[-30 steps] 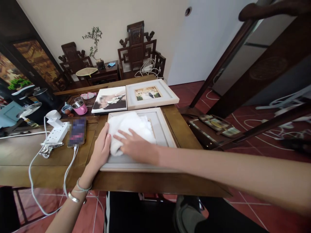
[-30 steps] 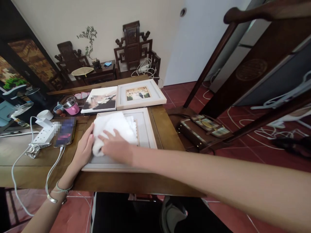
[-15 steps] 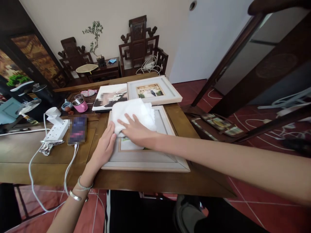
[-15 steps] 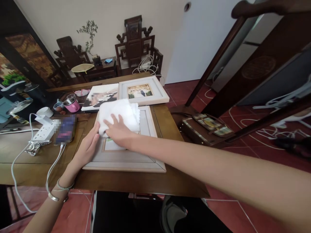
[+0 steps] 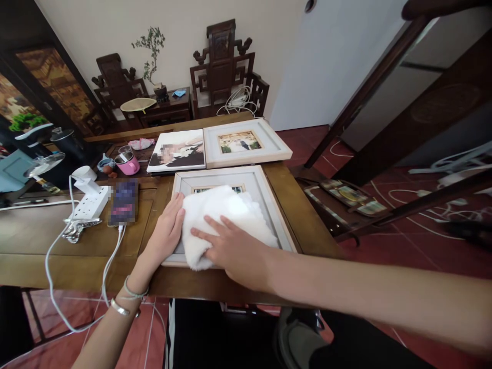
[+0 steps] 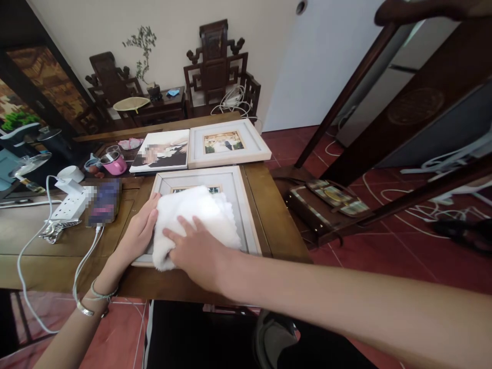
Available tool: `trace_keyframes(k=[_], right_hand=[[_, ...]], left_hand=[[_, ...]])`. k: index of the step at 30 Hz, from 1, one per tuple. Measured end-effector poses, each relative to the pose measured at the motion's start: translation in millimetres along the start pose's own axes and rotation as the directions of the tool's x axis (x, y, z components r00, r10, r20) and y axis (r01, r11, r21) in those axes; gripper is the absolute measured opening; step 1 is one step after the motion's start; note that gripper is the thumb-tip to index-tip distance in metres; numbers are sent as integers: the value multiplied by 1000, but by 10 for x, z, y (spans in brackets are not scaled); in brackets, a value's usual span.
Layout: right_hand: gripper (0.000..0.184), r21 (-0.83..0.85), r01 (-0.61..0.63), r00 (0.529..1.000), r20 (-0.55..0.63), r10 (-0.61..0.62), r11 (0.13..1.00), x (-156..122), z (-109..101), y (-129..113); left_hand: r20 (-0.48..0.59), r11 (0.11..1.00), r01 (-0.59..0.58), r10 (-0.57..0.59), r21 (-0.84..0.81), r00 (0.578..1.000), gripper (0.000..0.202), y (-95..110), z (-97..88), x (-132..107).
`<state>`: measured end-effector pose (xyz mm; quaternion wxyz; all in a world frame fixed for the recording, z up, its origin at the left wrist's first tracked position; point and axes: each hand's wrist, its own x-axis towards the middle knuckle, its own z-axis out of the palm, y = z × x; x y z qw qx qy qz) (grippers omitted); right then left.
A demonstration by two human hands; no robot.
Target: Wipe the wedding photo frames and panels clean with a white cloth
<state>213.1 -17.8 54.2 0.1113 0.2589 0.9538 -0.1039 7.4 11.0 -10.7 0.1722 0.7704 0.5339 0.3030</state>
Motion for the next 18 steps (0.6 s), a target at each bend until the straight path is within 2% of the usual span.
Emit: trace_keyframes(k=[4,8,11,14,18], right_hand=[[44,-142,-91,990,-116,75,986,241,61,362],[47,-237,-216,965,-199,170,947,442,-57,735],[45,-269,-288,943,-247,224,919,509,-124,889],[51,-223,-307,946,-179,270,925,474,-122,834],[52,-81,-277,961,-20,276,957,249,-92,431]], left_hand=[[-10,999,-30,30,20,1000,51,-52,18,10],[5,997,-62,62,36,998,47,-45,23,24],[-2,997,-65,65,47,998,46,-27,23,28],[-13,996,-70,71,50,997,44,-31,27,27],[-22,995,-77,79,57,997,44,-57,35,22]])
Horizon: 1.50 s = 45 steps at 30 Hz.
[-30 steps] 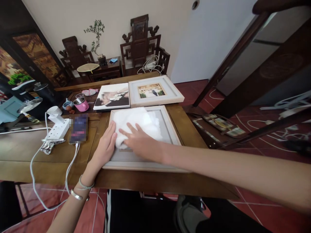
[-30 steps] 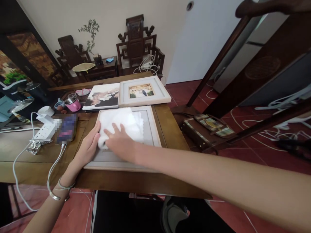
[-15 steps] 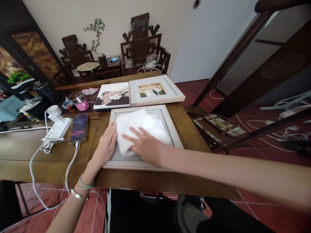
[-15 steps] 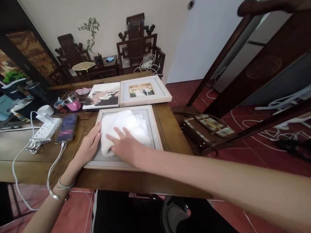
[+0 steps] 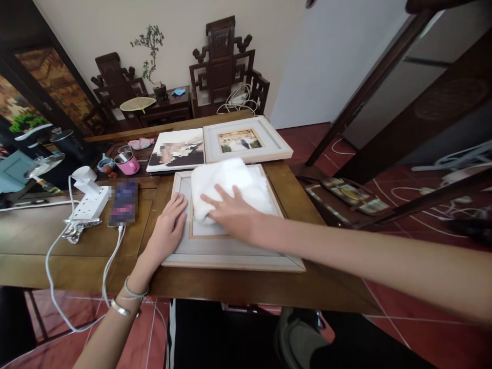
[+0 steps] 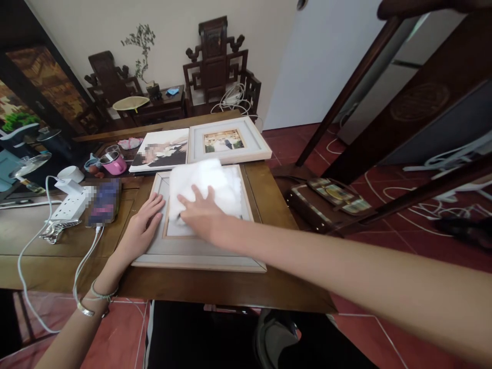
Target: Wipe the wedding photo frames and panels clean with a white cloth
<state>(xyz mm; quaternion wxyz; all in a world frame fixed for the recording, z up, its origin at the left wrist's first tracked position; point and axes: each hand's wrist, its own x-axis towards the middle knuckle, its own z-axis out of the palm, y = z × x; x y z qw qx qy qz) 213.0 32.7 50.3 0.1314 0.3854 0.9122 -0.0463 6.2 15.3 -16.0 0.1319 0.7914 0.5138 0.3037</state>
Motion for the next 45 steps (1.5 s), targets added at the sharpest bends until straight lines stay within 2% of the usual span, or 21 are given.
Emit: trace_keyframes(k=[5,9,12,16,21,25,28,31,34,37,41,45], right_hand=[[59,122,174,976,111,-188,977,-512,-37,-406],[56,133,230,965,94,-243,964,-615,23,-453],[59,72,208,976,45,-212,975,-511,154,-346],[53,-14,174,979,-102,-174,985,-293,284,-41],[54,-132,64,976,-197,-90,989,37,204,411],[52,-174,-26,971,-239,-16,984,244,101,542],[56,-97,-60,989,-138,46,993,215,58,403],[56,26,-48,999,-22,49,998,-27,21,84],[53,106,89,995,33,-93,990,-384,-37,-258],[48,177,225,968,69,-240,958,-661,-99,-450],[67,191,266,961,30,-276,945,-717,-82,-412],[85,103,173,983,39,-178,980,-527,24,-194]], left_hand=[[4,1000,14,-14,11,1000,43,8,-5,0],[12,1000,8,-8,8,1000,42,8,-12,0],[24,1000,-16,16,13,1000,42,-20,-7,-7],[38,999,-41,41,8,998,43,-48,-2,-17],[48,999,-30,30,17,998,44,-26,-8,-11],[40,1000,-29,29,9,999,43,-16,-8,-3],[35,1000,-28,28,9,999,43,-22,-7,-5],[39,1000,-29,29,3,999,43,-28,-7,-9],[40,1000,-19,19,7,999,43,-27,-9,-9],[45,1000,-8,7,9,999,43,-18,-13,-4],[50,1000,-8,7,14,999,43,-15,-17,0],[54,1000,-15,14,20,998,43,-25,-12,-3]])
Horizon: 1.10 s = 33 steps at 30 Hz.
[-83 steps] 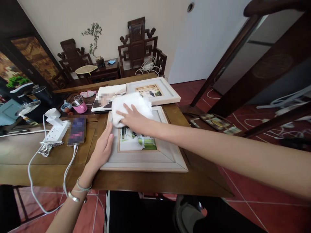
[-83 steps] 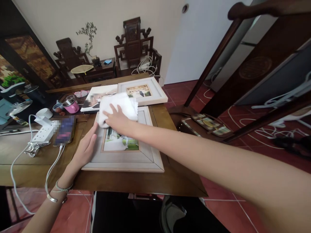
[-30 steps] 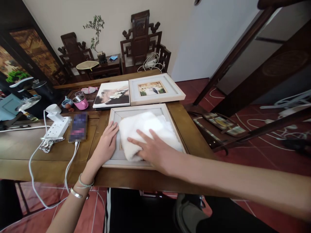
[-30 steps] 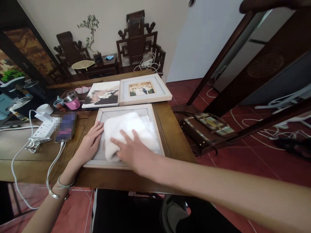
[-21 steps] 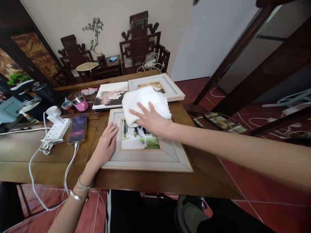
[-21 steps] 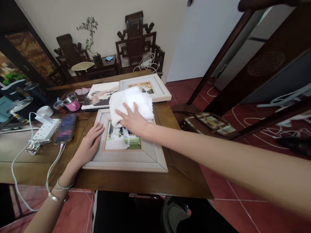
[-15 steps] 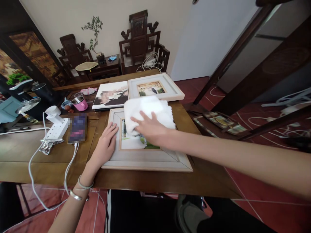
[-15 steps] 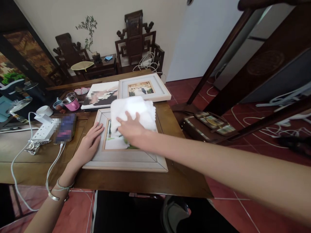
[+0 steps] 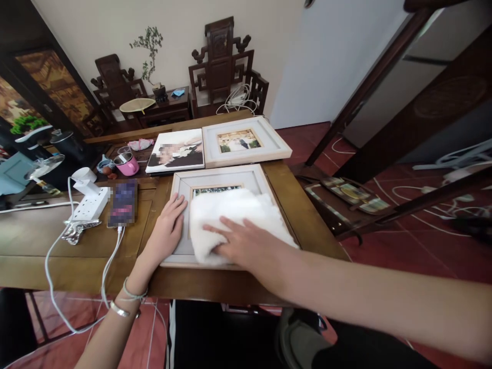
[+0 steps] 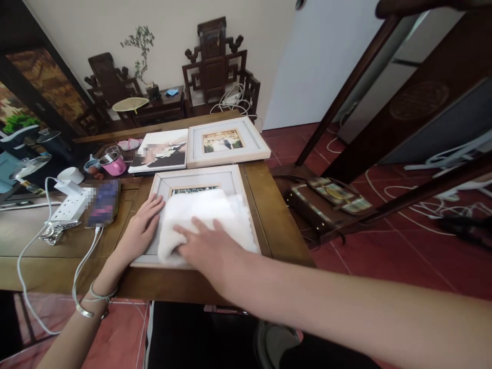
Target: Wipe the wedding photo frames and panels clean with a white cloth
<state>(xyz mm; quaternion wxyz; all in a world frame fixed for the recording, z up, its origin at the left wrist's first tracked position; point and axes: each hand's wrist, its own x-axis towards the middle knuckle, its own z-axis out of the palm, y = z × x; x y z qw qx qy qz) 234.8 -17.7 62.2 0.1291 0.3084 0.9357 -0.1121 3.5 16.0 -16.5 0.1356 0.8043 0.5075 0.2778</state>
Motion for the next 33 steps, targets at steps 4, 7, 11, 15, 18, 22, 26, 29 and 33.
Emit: trace_keyframes(k=[4,7,11,15,18,22,26,29,33], right_hand=[[78,-151,-209,968,-169,184,966,240,-16,355],[65,-255,-306,934,-269,237,917,437,-83,637],[51,-345,-348,931,-234,279,872,560,-96,829],[51,-309,-341,940,-126,317,888,446,-26,620],[43,-263,-340,941,-106,323,903,266,-3,291],[47,-172,-224,972,25,232,959,-3,-77,-115],[55,-1,-127,981,145,126,992,-176,-185,-295],[64,30,-107,986,129,103,994,-184,-167,-244],[61,-56,-150,989,-8,150,987,-68,-15,68]], left_hand=[[-12,1000,-7,7,-4,1000,43,5,3,-3],[-20,1000,-8,8,-6,1000,43,18,-4,-7],[-19,1000,-1,1,-13,1000,43,23,-12,-12],[-21,1000,-7,7,-12,1000,42,17,-8,-10],[-23,1000,-5,4,-13,1000,42,12,-4,-9],[-23,1000,-5,5,-7,1000,43,4,-3,-11],[-22,1000,-6,6,-6,1000,43,3,-6,-12],[-23,1000,-4,4,-2,1000,43,7,-8,-11],[-24,1000,-6,6,0,1000,43,11,-7,-9]])
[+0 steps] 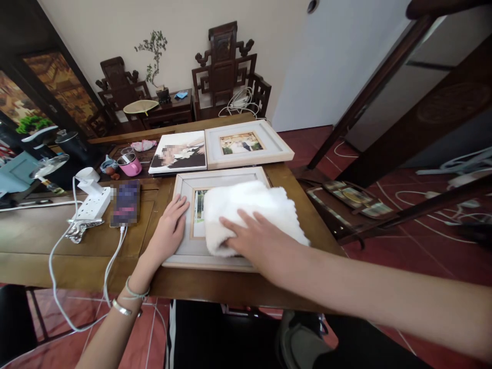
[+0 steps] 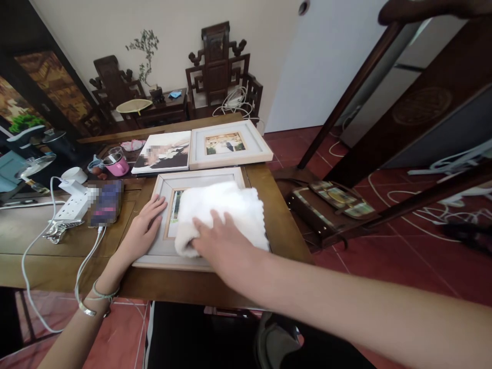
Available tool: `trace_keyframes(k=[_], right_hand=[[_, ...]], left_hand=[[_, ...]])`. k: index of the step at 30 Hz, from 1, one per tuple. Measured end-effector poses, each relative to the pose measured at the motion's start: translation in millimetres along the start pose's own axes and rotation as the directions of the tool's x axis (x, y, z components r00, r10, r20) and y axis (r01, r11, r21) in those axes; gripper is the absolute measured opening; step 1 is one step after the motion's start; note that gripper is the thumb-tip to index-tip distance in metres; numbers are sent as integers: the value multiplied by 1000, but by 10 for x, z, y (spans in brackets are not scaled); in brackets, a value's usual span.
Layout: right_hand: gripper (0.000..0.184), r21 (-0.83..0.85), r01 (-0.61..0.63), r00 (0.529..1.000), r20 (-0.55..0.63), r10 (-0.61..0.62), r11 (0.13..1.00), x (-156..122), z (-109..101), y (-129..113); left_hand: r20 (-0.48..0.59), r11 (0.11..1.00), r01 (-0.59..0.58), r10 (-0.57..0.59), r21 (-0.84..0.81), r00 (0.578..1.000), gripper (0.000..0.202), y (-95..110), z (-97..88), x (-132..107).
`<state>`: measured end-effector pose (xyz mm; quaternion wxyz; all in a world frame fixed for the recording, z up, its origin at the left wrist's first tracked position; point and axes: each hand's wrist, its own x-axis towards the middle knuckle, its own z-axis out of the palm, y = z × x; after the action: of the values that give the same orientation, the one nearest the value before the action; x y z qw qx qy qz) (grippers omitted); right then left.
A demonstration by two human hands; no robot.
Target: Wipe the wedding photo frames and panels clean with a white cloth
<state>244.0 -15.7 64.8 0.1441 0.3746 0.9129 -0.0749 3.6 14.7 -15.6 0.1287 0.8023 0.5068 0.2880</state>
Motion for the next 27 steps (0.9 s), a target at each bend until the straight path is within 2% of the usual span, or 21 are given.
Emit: trace_keyframes(k=[3,6,8,10,13,17,19,21,23,25,27], right_hand=[[59,-86,-35,987,-159,21,996,182,107,345],[67,-174,-97,968,-246,52,980,366,153,680],[64,-225,-124,956,-288,56,966,455,168,818],[60,-261,-136,953,-298,54,956,492,180,853],[62,-250,-115,971,-233,56,961,424,170,720],[55,-160,-38,989,-148,14,986,147,69,341],[54,-70,-3,999,-53,-1,998,-8,-12,139],[61,29,23,998,51,-25,999,-132,-90,-27],[67,93,38,993,105,-48,995,-205,-139,-127],[62,127,50,994,91,-62,991,-220,-140,-142],[55,125,55,998,29,-59,991,-179,-83,-70]], left_hand=[[-3,1000,-5,5,-1,1000,42,-1,1,0],[0,1000,-5,5,-1,1000,42,-2,0,-2],[1,1000,-4,4,-3,1000,43,-4,0,-3],[0,1000,-2,2,-5,1000,43,-6,0,-4],[4,1000,1,-1,-4,1000,43,-8,0,-4],[2,1000,-1,1,1,1000,43,-8,0,-3],[1,1000,0,0,-1,1000,43,-6,0,-3],[1,1000,5,-5,-2,1000,42,-2,-2,-3],[4,1000,12,-12,0,1000,42,4,-5,-2],[11,1000,16,-16,-1,1000,43,9,-7,-2],[14,1000,17,-16,-9,1000,42,9,-7,-2]])
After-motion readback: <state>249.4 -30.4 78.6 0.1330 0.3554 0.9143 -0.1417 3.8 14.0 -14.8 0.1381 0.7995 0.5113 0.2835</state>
